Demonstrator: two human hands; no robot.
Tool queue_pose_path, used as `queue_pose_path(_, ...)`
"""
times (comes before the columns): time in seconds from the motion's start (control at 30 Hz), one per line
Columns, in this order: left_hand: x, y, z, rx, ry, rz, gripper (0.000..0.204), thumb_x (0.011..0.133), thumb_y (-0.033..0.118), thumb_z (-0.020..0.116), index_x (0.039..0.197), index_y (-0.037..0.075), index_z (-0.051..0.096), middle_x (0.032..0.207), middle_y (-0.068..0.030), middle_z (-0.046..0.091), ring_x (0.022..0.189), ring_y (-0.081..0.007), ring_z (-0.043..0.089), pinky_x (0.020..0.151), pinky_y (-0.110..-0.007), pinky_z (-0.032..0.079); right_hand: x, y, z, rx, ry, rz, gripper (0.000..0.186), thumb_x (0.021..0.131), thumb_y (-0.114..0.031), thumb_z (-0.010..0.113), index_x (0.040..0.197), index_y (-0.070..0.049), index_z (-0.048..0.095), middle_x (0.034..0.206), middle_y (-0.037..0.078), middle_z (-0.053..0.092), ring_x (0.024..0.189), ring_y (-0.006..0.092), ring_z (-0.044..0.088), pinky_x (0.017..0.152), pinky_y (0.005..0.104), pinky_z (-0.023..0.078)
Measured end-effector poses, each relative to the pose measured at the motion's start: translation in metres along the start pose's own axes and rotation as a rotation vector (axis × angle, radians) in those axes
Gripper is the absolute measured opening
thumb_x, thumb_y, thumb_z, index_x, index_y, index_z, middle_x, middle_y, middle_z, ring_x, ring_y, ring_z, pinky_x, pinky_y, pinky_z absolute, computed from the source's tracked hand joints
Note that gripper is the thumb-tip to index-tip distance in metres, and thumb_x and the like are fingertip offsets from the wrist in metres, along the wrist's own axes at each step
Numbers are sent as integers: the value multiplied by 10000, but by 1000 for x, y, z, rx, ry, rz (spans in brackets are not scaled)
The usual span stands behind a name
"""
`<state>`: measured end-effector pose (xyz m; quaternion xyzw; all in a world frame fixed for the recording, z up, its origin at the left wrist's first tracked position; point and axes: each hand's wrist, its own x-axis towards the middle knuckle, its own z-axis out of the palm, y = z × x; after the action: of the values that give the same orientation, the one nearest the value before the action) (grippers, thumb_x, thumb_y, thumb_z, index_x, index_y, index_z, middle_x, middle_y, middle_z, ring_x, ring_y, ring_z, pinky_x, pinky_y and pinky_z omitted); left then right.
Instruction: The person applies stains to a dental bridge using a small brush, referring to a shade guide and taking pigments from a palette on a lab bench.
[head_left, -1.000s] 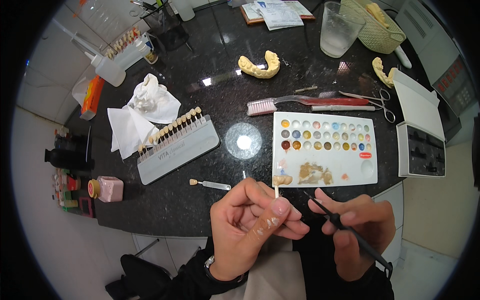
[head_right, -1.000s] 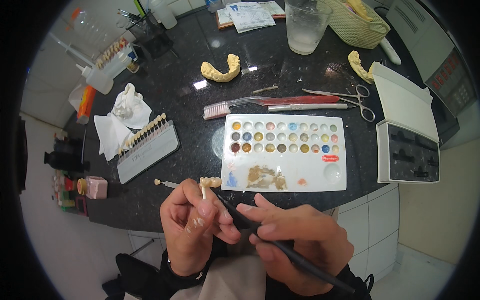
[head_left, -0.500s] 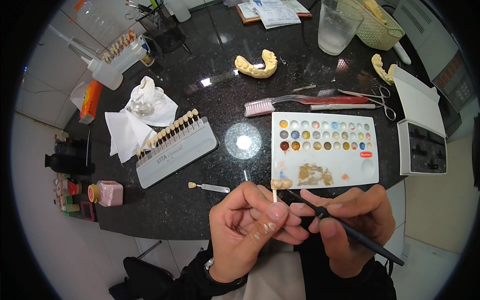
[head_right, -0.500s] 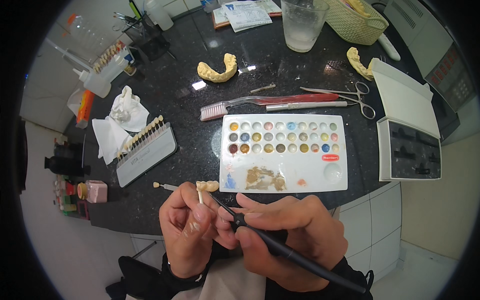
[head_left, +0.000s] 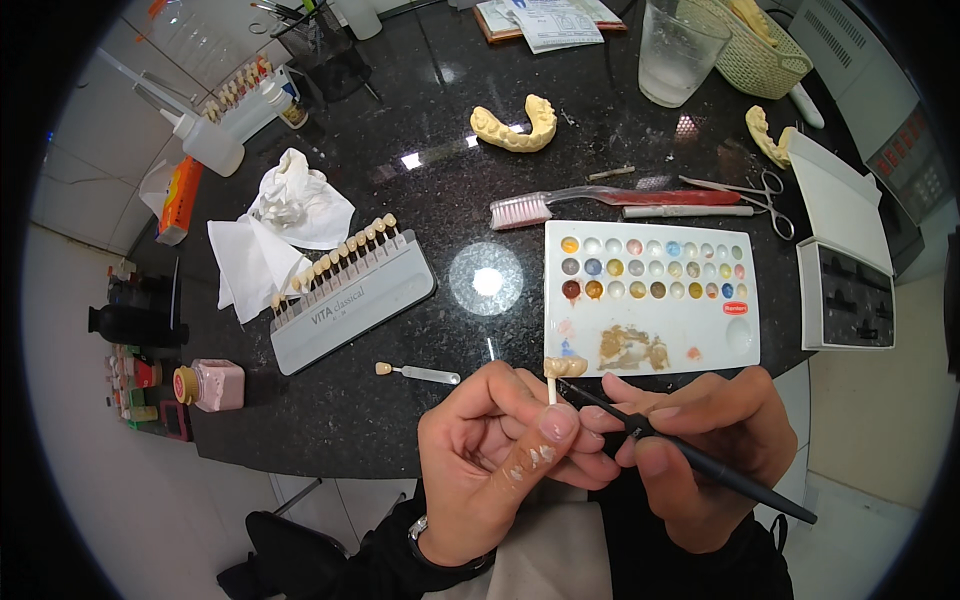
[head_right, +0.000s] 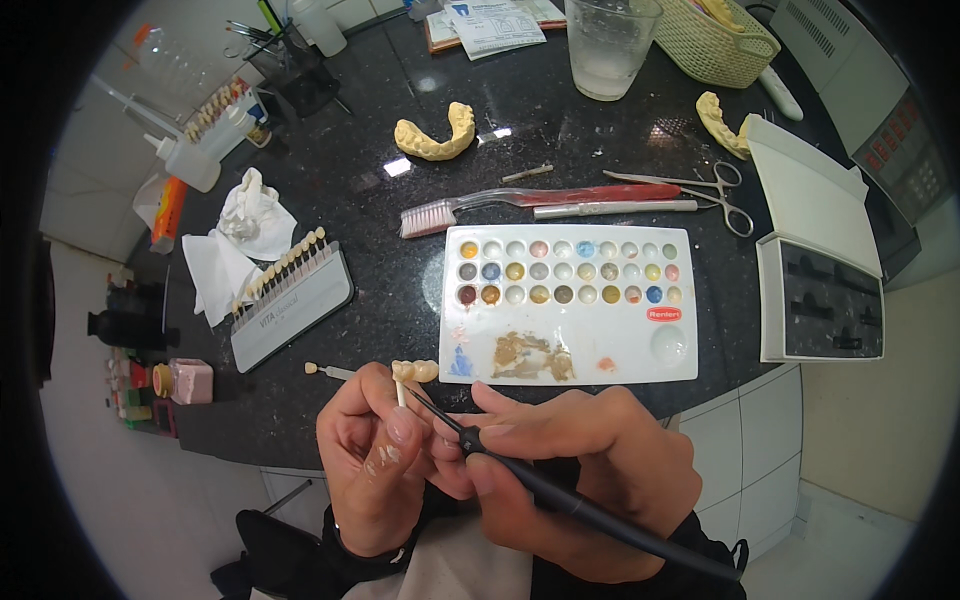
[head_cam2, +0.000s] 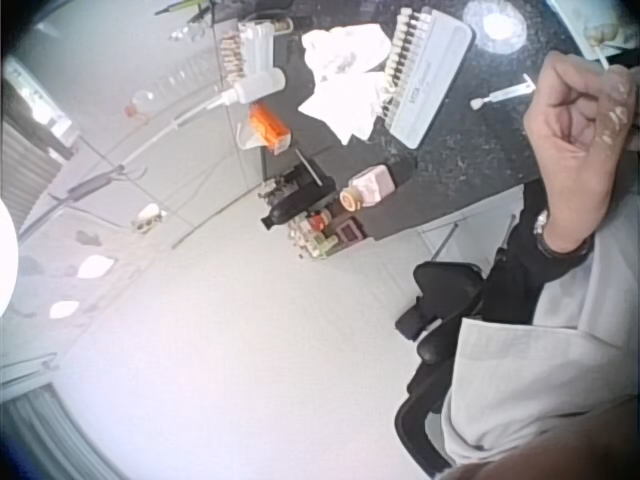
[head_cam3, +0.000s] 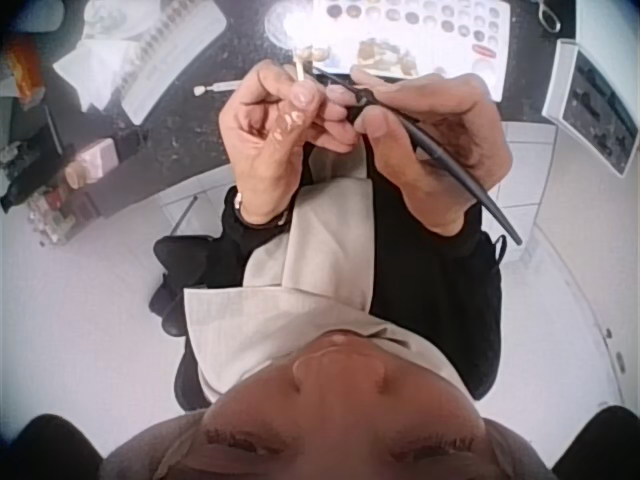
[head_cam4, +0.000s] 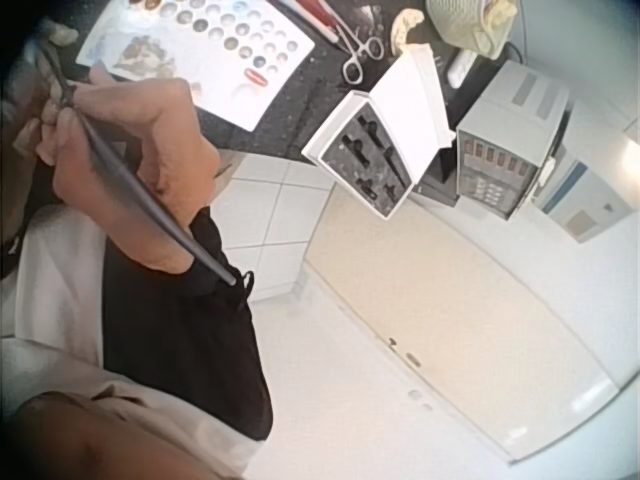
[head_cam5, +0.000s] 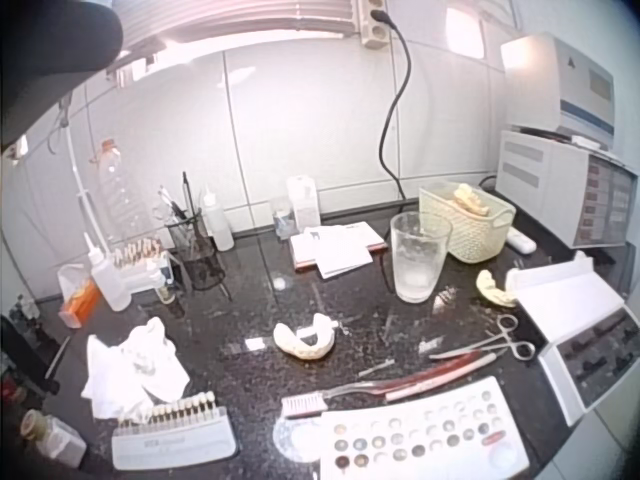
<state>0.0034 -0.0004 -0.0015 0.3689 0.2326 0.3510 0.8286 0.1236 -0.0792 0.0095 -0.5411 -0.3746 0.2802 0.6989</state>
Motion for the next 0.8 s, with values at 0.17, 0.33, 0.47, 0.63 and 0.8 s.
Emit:
queue_pose_path(0.17, 0, 0, 0, 12, 0, 0, 121, 821, 39, 513, 799, -61, 448, 765, -201, 570, 660, -221, 619, 569, -294, 548, 2, 1, 0, 13, -24, -8, 223, 626, 75, 671, 797, 52, 529, 733, 149, 608, 772, 225, 619, 796, 359, 488)
queue_pose_path(0.33, 0, 0, 0, 13, 1, -3, 128, 821, 45, 515, 797, -61, 446, 766, -200, 570, 663, -225, 620, 568, -297, 549, 1, 0, -1, 26, 0, 0, 220, 627, 76, 671, 793, 55, 529, 725, 145, 607, 763, 219, 621, 792, 365, 490)
queue_pose_path(0.47, 0, 1, 0, 15, 16, -11, 129, 821, 48, 516, 793, -56, 445, 765, -197, 570, 665, -223, 619, 570, -301, 550, 2, 3, 0, 31, 1, 6, 221, 627, 73, 673, 793, 58, 528, 712, 145, 604, 749, 217, 622, 793, 373, 488)
queue_pose_path(0.63, -1, 0, -1, 4, 8, -5, 134, 819, 51, 521, 790, -52, 441, 769, -196, 569, 665, -226, 620, 572, -304, 551, 3, 2, 1, 34, -28, -18, 224, 627, 70, 675, 795, 57, 528, 708, 148, 602, 750, 217, 622, 788, 363, 491)
queue_pose_path(0.8, -1, 0, 0, 6, 16, -23, 133, 818, 50, 521, 787, -50, 440, 769, -191, 566, 664, -227, 620, 574, -306, 552, 0, 1, -1, 40, 16, 29, 225, 625, 73, 674, 796, 56, 528, 708, 153, 603, 751, 221, 622, 791, 364, 487)
